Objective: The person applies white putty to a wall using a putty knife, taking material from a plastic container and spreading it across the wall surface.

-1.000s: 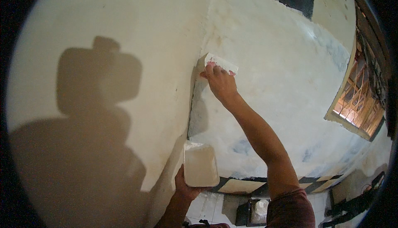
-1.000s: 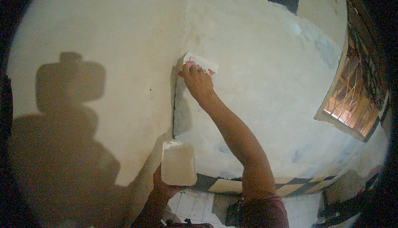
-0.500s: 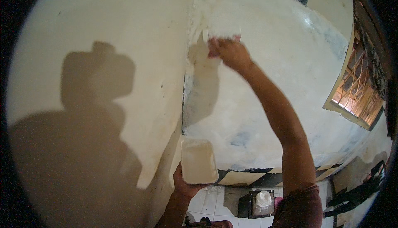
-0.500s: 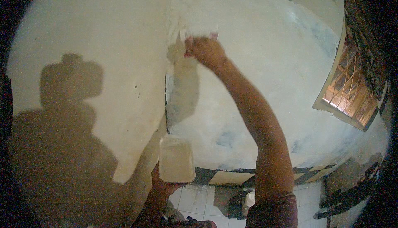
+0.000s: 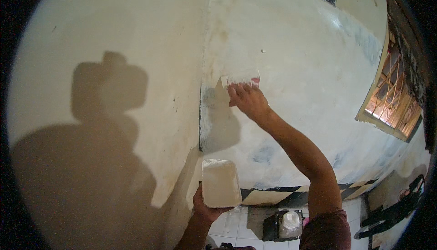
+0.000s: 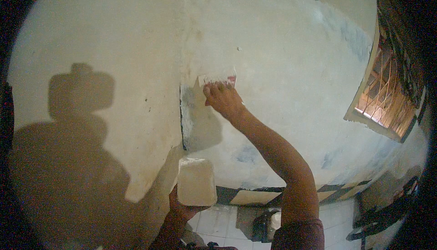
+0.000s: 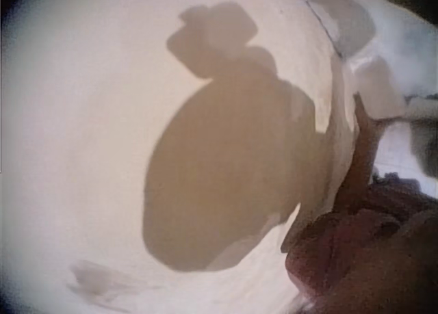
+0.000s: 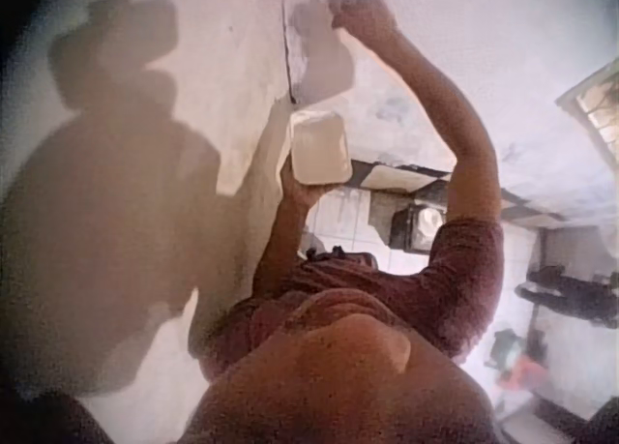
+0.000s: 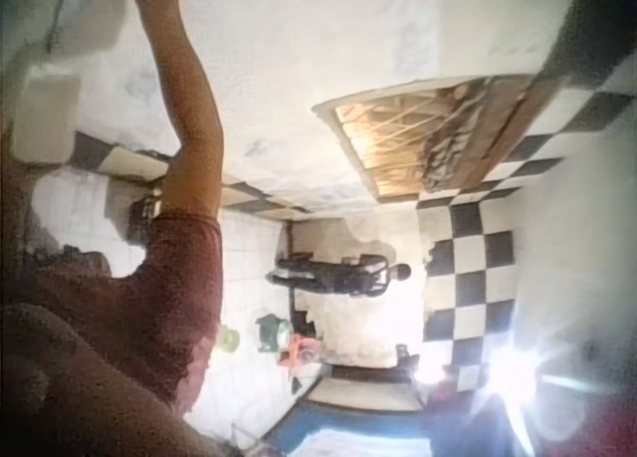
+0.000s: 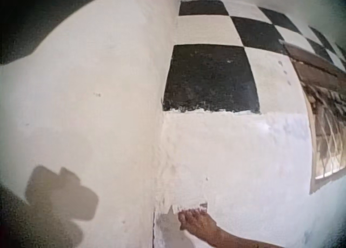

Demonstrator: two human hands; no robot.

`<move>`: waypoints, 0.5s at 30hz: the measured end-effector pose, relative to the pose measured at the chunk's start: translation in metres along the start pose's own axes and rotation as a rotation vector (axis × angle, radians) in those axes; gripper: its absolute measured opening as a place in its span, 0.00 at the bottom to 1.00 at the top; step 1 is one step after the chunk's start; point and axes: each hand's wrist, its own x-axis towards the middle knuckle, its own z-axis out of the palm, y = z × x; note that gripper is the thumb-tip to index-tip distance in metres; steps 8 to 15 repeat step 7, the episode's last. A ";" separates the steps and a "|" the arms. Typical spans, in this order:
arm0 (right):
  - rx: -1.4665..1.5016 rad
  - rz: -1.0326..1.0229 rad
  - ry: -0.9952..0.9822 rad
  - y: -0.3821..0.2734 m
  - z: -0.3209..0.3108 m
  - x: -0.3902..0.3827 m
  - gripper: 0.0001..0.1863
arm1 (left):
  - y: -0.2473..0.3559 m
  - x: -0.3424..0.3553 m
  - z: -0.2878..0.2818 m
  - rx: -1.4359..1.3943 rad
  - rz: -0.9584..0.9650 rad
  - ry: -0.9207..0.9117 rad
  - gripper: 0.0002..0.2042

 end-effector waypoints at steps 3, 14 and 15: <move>-0.085 0.000 0.190 0.006 -0.038 0.014 0.24 | -0.002 -0.001 0.005 0.075 0.019 0.027 0.29; -0.191 0.072 0.312 0.047 -0.072 0.068 0.27 | -0.005 -0.001 0.005 0.169 0.086 -0.061 0.34; -0.191 0.072 0.312 0.047 -0.072 0.068 0.27 | -0.005 -0.001 0.005 0.169 0.086 -0.061 0.34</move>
